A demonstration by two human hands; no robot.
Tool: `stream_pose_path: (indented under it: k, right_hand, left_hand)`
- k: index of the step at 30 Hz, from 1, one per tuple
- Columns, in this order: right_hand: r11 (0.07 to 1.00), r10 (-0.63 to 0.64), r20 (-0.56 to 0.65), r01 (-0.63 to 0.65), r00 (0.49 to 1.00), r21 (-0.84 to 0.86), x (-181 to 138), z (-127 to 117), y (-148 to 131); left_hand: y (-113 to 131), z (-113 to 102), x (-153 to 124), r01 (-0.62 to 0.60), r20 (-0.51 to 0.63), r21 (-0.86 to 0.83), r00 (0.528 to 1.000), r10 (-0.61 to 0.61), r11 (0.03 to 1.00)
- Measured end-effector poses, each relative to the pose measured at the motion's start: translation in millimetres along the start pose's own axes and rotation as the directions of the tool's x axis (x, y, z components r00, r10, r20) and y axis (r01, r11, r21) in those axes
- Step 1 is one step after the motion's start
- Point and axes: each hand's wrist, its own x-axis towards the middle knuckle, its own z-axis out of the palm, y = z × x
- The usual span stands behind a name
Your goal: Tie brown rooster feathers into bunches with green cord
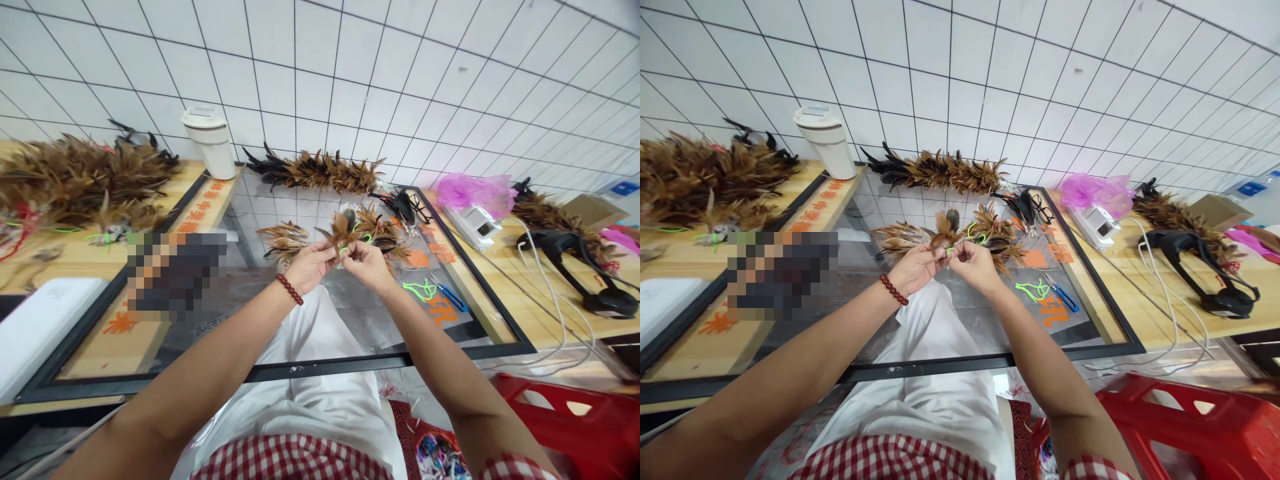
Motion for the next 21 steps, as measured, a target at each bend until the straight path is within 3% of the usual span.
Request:
stream_pose_path:
  k: [4, 8, 12, 17, 21]
  right_hand:
    - [0.999, 0.018, 0.034, -0.020, 0.999, 0.038, 0, -4, -5]
    - [1.000, 0.020, 0.017, -0.021, 1.000, 0.016, 1, -4, -1]
    - [0.999, 0.051, -0.001, -0.050, 0.999, 0.015, 2, -4, 3]
    - [0.967, -0.060, 0.002, 0.058, 0.998, -0.248, -1, -8, -7]
    - [0.960, -0.097, 0.011, 0.097, 0.995, -0.264, -2, -9, -7]
  left_hand:
    - [-3, -3, 1, -0.027, 0.009, 0.132, 1.000, 0.026, 0.991]
    - [-4, -2, 2, -0.066, -0.054, 0.117, 0.996, 0.073, 0.991]
    - [-3, 0, 0, -0.080, -0.045, 0.167, 0.995, 0.088, 0.983]
    - [-2, 1, -1, -0.105, -0.042, 0.339, 0.991, 0.127, 0.935]
    - [2, -1, 0, -0.080, -0.071, 0.267, 0.992, 0.102, 0.960]
